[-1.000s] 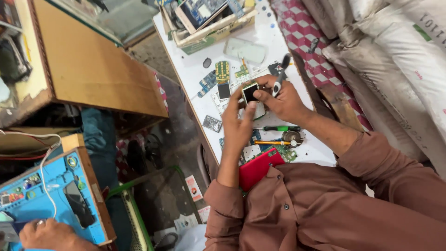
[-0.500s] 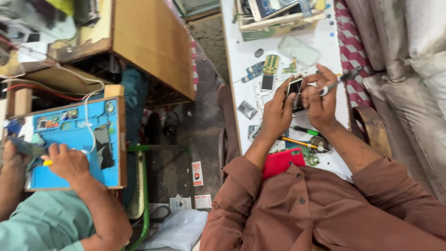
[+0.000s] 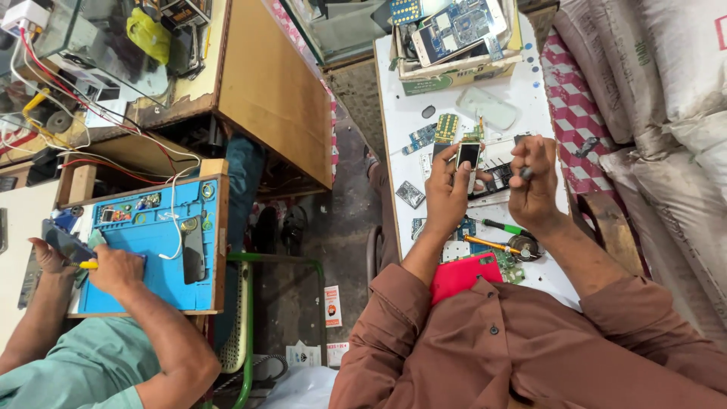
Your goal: The person repairs a mobile phone at a cluttered workbench. They hold the phone in one hand and use a pry tool to work around the screen and casing, then use a screwdriver on the device, manipulating small components on the bench.
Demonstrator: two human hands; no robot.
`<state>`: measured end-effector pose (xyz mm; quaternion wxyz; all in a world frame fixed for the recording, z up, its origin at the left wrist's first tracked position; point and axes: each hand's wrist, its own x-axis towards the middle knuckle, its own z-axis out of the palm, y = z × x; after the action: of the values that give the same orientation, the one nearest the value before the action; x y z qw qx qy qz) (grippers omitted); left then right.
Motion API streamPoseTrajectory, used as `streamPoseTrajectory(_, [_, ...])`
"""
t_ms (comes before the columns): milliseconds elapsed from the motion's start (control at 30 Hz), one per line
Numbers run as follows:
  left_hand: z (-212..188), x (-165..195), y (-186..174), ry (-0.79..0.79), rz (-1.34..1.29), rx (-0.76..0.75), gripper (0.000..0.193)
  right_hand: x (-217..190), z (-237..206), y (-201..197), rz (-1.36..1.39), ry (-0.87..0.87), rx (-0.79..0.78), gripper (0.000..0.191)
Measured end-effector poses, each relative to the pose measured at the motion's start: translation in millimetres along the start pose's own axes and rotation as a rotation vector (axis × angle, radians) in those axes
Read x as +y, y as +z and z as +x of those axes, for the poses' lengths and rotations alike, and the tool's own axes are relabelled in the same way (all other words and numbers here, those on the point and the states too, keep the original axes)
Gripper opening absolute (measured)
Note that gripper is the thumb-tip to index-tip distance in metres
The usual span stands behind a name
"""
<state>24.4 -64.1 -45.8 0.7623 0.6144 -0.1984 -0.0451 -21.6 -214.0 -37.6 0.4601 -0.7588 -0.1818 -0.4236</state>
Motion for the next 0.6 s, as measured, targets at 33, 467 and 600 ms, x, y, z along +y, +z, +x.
streamPoseTrajectory(33, [-1.1,0.4,-1.2,0.002,0.054,0.006,0.041,0.9,-0.6,-3.4,-0.083,-0.039,0.008,0.067])
streamPoseTrajectory(467, [-13.2,4.5,-8.0,0.077,0.136,-0.005,0.043,-13.3,-29.2,-15.2,-0.168,0.114,-0.010,0.067])
streamPoseTrajectory(600, [-17.4,2.8,-10.1,0.054,0.081,0.026,0.041,-20.9,-26.2,-12.6,-0.316,0.130,-0.060,0.050])
